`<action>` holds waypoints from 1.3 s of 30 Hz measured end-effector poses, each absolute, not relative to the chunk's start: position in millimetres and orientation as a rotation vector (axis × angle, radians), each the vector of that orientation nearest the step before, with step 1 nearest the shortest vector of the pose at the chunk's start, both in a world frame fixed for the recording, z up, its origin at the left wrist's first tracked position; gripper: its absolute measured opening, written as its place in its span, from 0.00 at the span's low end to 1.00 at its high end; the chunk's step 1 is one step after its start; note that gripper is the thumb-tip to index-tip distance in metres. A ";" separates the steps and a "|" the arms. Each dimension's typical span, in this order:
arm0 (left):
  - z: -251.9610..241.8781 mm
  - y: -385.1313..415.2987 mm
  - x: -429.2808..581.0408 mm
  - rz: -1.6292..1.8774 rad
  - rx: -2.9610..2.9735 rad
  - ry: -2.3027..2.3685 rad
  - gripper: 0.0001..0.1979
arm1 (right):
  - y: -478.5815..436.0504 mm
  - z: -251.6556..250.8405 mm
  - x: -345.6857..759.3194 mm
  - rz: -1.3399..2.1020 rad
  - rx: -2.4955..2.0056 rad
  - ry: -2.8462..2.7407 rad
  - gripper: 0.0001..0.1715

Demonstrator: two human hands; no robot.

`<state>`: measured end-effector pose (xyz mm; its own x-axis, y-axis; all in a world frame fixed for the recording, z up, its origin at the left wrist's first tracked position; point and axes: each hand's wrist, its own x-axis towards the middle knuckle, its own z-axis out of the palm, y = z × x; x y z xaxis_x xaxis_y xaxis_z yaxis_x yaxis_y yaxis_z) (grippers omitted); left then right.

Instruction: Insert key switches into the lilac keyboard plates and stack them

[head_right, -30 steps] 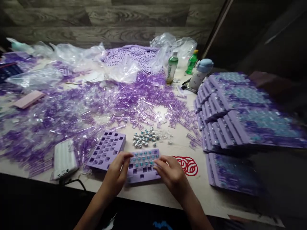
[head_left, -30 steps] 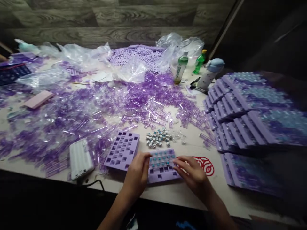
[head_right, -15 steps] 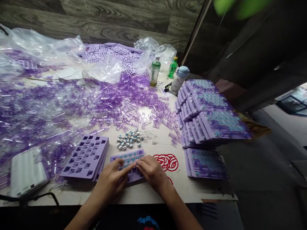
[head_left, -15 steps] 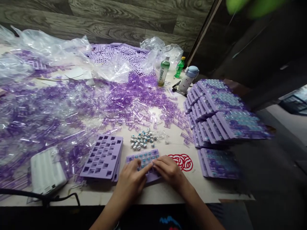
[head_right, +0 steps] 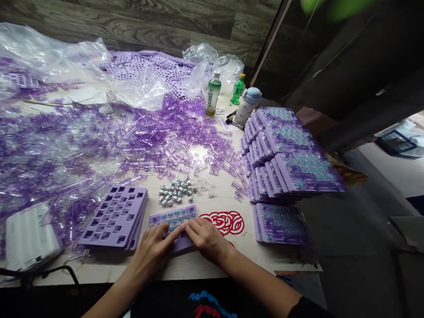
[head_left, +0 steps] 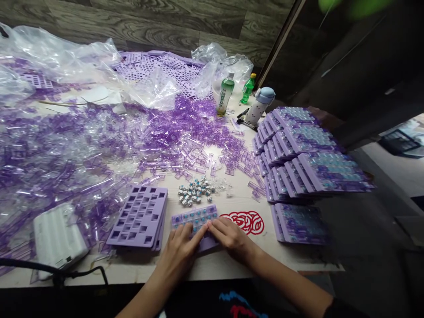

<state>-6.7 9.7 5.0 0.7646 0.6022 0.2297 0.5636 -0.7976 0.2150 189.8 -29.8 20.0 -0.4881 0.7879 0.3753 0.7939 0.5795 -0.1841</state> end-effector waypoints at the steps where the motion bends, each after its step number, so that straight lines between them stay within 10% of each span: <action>1: 3.7 8.9 -6.5 0.446 2.814 0.945 0.29 | -30.1 20.1 189.3 -0.044 -1.261 -2.391 0.16; 28: -4.6 6.9 -5.2 0.548 2.816 0.873 0.26 | -24.5 36.1 178.5 -0.019 -1.347 -2.583 0.16; 39: 8.3 5.2 -39.0 0.637 2.670 1.006 0.24 | -2.5 32.6 246.7 0.171 -1.674 -1.820 0.11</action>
